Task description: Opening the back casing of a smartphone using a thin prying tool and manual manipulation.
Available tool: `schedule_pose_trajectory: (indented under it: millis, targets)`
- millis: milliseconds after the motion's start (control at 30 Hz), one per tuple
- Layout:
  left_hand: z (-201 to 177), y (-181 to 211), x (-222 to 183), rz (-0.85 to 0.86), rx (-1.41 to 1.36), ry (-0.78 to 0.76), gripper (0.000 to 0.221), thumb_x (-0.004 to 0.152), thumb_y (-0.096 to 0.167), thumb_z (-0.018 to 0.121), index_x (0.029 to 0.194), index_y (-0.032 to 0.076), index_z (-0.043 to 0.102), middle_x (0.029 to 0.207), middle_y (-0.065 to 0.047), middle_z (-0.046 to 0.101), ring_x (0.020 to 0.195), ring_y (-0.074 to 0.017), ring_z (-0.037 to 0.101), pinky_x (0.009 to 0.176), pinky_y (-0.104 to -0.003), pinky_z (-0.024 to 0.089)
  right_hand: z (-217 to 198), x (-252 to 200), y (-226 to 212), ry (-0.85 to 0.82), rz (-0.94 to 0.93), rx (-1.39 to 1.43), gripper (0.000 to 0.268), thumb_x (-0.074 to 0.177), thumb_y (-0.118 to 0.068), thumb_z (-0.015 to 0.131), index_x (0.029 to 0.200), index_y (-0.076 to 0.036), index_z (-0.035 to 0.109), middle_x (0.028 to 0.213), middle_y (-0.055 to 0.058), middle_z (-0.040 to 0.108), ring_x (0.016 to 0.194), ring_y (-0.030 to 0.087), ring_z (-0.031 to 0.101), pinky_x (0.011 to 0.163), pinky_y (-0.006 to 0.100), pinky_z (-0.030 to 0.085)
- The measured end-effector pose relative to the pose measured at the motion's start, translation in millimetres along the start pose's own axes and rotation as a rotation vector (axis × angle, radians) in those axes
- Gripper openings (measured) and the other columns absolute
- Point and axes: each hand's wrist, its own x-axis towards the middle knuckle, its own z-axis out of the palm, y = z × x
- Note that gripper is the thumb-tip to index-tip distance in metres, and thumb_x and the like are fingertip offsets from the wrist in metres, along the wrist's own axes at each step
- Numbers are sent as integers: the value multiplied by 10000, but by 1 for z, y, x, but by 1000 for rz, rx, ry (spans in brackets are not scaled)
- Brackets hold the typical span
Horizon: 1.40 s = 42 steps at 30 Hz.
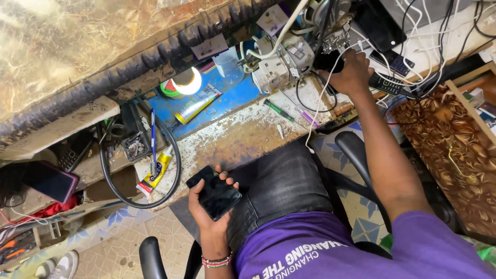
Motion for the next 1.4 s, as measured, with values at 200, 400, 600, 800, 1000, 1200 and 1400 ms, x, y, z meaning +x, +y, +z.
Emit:
schedule_pose_trajectory:
  millis: [200, 400, 600, 800, 1000, 1200, 1400]
  targets:
    - [-3, 1, 2, -21, -28, -11, 495, 908, 280, 641, 1302, 3, 529, 1031, -136, 616, 954, -307, 631, 951, -456, 533, -5, 2, -8, -61, 32, -56, 1024, 848, -777, 679, 1488, -13, 443, 1441, 278, 436, 1332, 459, 434, 998, 608, 389]
    - [-1, 3, 1, 15, -3, 60, 520, 891, 287, 654, 1306, -8, 547, 1018, -140, 627, 938, -306, 637, 948, -460, 535, 1, -2, 1, 24, -12, 4, 1037, 878, -757, 724, 1526, 10, 464, 1466, 311, 441, 1357, 487, 416, 1032, 613, 354]
    - [2, 7, -1, 55, 29, 62, 504, 906, 294, 637, 1294, -16, 552, 1026, -153, 617, 943, -307, 621, 922, -449, 535, -9, -49, 14, 181, -222, 127, 757, 1025, -515, 733, 1497, 30, 499, 1390, 249, 466, 1269, 421, 375, 984, 568, 333]
    - [5, 12, 2, 99, 48, 107, 494, 881, 287, 634, 1259, -22, 561, 1000, -147, 607, 916, -298, 614, 894, -419, 525, -5, -102, 44, 224, -216, 263, 462, 1029, -254, 751, 1404, -37, 591, 1258, 207, 512, 1157, 410, 420, 939, 591, 392]
    - [4, 12, 5, 90, 77, 108, 475, 904, 304, 624, 1277, 18, 556, 1008, -136, 616, 918, -306, 612, 906, -444, 507, -8, -101, 50, 218, -195, 260, 381, 1035, -265, 763, 1333, -54, 652, 1129, 148, 561, 1117, 377, 448, 890, 534, 416]
    - [7, 12, 6, 105, 105, 126, 483, 889, 304, 639, 1267, 12, 569, 991, -132, 615, 903, -297, 603, 895, -437, 495, -9, -99, 49, 163, -195, 246, 474, 1009, -299, 773, 1355, -33, 586, 1069, 115, 607, 1105, 349, 518, 1045, 522, 322]
    - [3, 13, 10, 120, 132, 96, 473, 893, 294, 618, 1265, 7, 562, 984, -139, 620, 891, -304, 604, 857, -449, 486, -19, -103, 39, 136, -160, 258, 503, 1001, -292, 771, 1379, -35, 562, 1094, 115, 628, 1038, 316, 558, 1058, 505, 333]
